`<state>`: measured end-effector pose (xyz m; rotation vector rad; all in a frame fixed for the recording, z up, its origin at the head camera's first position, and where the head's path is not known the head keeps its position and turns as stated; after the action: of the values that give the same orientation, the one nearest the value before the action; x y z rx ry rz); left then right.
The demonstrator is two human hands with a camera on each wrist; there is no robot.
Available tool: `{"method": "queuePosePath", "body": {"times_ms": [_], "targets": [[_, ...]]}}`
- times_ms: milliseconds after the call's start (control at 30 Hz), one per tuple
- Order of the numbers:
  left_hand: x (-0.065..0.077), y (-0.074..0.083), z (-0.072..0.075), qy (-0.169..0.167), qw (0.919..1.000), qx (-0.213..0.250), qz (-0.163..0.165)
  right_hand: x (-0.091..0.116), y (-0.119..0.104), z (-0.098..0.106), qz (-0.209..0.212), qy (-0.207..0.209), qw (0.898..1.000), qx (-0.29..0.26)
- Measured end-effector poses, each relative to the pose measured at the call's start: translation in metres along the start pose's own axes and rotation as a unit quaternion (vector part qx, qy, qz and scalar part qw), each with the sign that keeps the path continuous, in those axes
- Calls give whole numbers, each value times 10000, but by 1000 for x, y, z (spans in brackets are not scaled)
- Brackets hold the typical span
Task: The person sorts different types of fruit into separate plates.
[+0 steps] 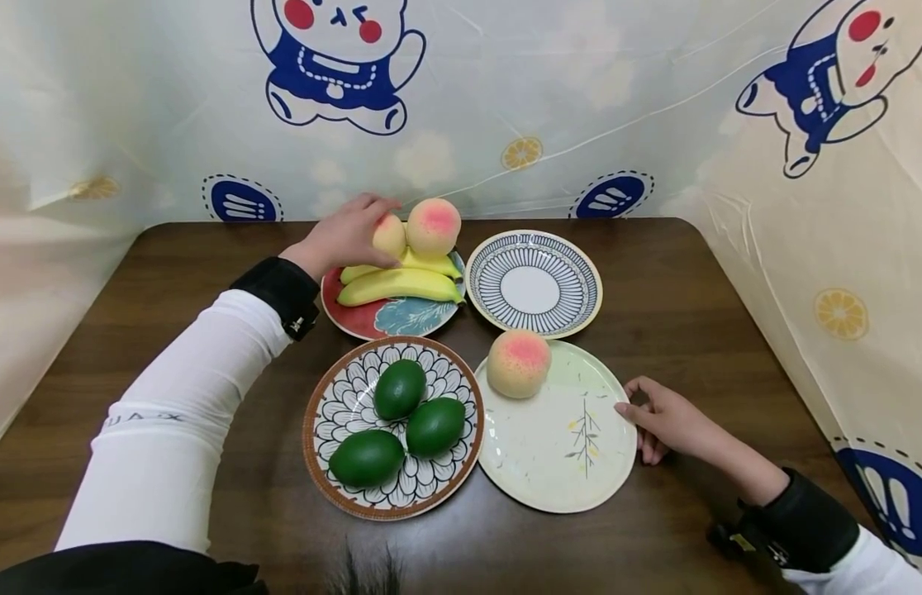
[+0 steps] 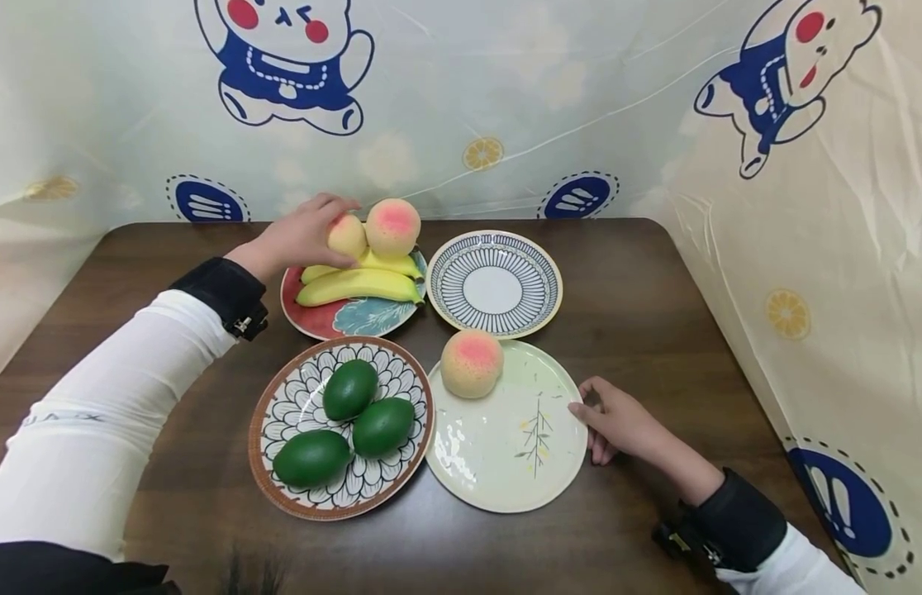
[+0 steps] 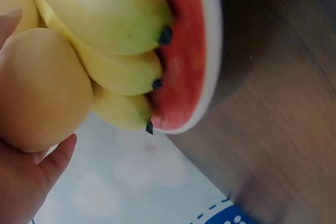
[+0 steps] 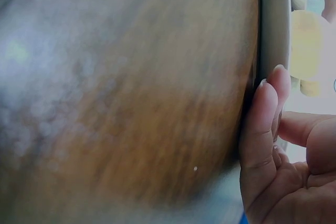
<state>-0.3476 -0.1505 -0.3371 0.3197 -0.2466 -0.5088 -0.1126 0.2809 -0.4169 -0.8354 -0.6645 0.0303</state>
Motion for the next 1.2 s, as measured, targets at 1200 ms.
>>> {"method": "queuePosePath", "body": {"times_ms": [1200], "targets": [[12,6,11,268,9992,-274,143,-2,2,1,-43,-49,10000,-53]]}}
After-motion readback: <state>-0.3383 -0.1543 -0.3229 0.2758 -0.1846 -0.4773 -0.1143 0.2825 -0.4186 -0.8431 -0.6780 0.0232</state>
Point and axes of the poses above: each hand's wrist, its own x-axis away from the middle knuckle, its own z-axis out of the back of the hand, y = z × x, the point moved 3 cm from there along -x, towards the middle knuckle, and after that the axes turned 6 degrees about -y, right-handed, at the moved point
